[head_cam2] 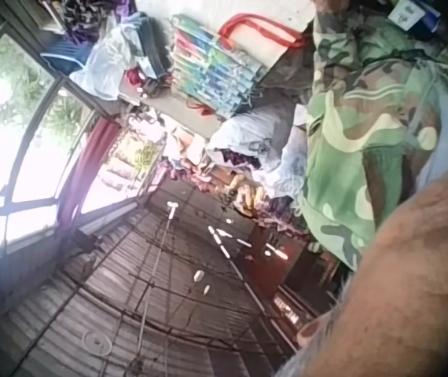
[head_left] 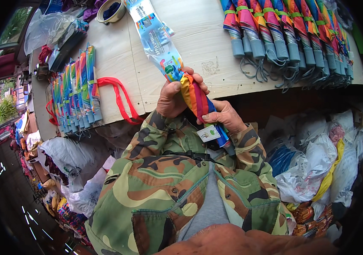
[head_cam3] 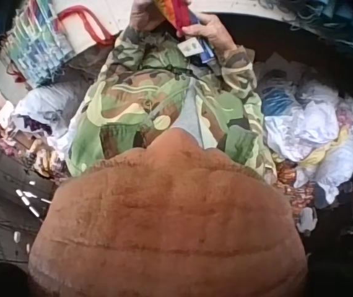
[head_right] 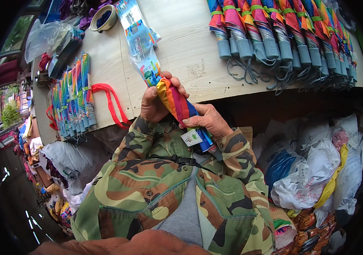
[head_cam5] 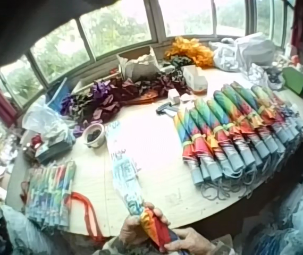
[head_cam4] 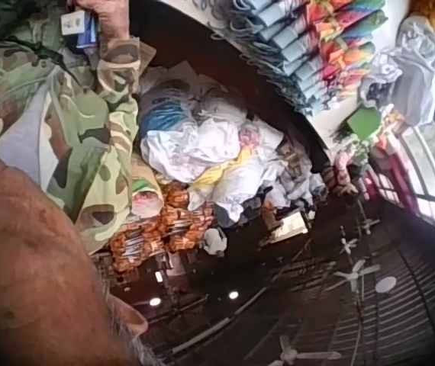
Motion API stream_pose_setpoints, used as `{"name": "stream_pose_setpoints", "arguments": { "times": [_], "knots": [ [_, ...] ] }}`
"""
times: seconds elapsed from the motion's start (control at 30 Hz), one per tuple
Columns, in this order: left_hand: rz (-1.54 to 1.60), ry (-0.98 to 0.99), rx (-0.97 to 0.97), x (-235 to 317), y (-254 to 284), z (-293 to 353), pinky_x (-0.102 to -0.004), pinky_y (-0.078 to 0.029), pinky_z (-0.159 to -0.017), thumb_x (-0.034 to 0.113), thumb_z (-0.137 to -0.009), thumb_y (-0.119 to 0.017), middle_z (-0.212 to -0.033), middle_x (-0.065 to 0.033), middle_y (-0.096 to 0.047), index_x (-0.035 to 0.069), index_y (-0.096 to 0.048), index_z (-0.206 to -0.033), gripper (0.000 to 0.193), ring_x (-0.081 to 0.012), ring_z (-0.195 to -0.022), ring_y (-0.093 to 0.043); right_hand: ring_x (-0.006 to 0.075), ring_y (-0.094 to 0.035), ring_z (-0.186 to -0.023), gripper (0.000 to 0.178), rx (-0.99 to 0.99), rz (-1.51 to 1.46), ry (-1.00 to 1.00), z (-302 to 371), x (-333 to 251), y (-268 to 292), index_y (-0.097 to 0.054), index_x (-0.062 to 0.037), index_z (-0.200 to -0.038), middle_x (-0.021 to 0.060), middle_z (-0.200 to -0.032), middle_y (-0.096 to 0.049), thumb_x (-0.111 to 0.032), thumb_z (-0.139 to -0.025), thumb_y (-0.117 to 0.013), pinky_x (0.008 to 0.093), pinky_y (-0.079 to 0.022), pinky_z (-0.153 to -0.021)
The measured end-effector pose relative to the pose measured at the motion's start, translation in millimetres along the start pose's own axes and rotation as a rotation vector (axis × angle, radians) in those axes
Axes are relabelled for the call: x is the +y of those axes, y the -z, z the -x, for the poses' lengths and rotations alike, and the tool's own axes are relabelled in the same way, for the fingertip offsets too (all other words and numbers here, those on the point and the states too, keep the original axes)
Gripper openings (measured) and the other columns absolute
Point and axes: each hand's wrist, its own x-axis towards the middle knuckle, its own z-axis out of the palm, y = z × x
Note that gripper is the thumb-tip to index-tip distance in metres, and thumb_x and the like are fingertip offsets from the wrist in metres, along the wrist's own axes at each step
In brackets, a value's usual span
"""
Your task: Placing small colorful umbrellas into plastic bags and attaching labels.
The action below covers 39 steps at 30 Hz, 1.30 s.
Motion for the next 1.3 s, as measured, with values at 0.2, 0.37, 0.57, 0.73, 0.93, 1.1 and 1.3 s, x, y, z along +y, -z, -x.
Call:
{"name": "stream_pose_setpoints", "arguments": {
  "times": [0.2,0.37,0.57,0.73,0.93,1.1,1.3],
  "knots": [
    [-0.028,0.041,-0.086,14.7,-13.0,-5.7,-0.0585,-0.057,-0.109,0.041,-0.102,-0.07,-0.13,-0.0182,-0.07,0.006,-0.059,-0.14,0.053,-0.0367,-0.12,-0.071,0.0102,-0.071,-0.086,0.033,-0.026,0.049,0.016,-1.3,-2.7,-0.4,-0.078,0.0012,-0.118,0.0064,-0.097,-0.079,-0.017,-0.091,-0.084,0.0264,-0.056,-0.082],
    [-0.035,0.028,0.006,22.0,-4.8,-8.0,-0.0574,-0.057,-0.105,0.039,-0.104,-0.065,-0.115,-0.017,-0.075,0.006,-0.064,-0.126,0.04,-0.0366,-0.108,-0.075,0.0072,-0.07,-0.093,0.037,0.042,0.208,0.129,-5.9,3.4,-9.7,-0.078,0.0007,-0.126,0.0031,-0.103,-0.079,-0.015,-0.094,-0.085,0.0252,-0.056,-0.086],
    [0.053,0.007,-0.487,1.0,-10.5,-18.3,-0.0557,-0.058,-0.098,0.021,-0.089,-0.077,-0.105,-0.0238,-0.075,0.004,-0.062,-0.109,0.03,-0.0403,-0.103,-0.074,0.0151,-0.076,-0.099,0.032,-0.25,-0.125,0.061,-8.2,9.7,-1.4,-0.077,0.0007,-0.124,0.005,-0.104,-0.079,-0.006,-0.093,-0.082,0.0296,-0.06,-0.089],
    [-0.03,0.141,-0.236,3.9,-14.2,-16.4,-0.0544,-0.055,-0.109,0.031,-0.086,-0.082,-0.131,-0.0323,-0.07,-0.002,-0.058,-0.137,0.065,-0.0427,-0.123,-0.07,0.0197,-0.077,-0.098,0.033,-0.15,-0.512,0.075,-9.1,3.7,-17.4,-0.071,0.0011,-0.129,0.0103,-0.105,-0.078,0.001,-0.096,-0.072,0.0314,-0.061,-0.087],
    [-0.208,-0.126,0.238,17.2,-24.2,-6.9,-0.0485,-0.06,-0.098,0.036,-0.103,-0.076,-0.114,-0.0143,-0.074,0.003,-0.058,-0.138,0.052,-0.0246,-0.099,-0.074,0.0125,-0.072,-0.09,0.023,-0.154,-0.061,0.021,-23.9,2.8,-11.1,-0.075,0.0008,-0.121,0.0071,-0.098,-0.078,-0.013,-0.103,-0.072,0.0278,-0.057,-0.08],
    [-0.547,0.095,0.6,5.0,-37.6,-2.2,-0.0287,-0.06,-0.077,0.018,-0.097,-0.08,-0.098,-0.0103,-0.076,-0.001,-0.068,-0.115,0.029,-0.0147,-0.085,-0.073,0.0071,-0.066,-0.089,0.024,0.062,0.022,0.177,-45.5,9.5,-19.9,-0.077,0.0005,-0.113,0.0008,-0.097,-0.075,-0.022,-0.105,-0.074,0.0264,-0.055,-0.078],
    [-0.537,0.055,0.682,14.1,-21.3,0.7,-0.0302,-0.061,-0.075,0.02,-0.099,-0.078,-0.095,-0.011,-0.077,-0.002,-0.07,-0.111,0.026,-0.0165,-0.081,-0.074,0.0279,-0.077,-0.097,0.055,0.388,0.545,0.596,-28.8,14.2,-43.5,-0.067,0.0045,-0.13,0.0202,-0.123,-0.07,-0.04,-0.101,-0.08,0.0369,-0.06,-0.088]
  ]
}}
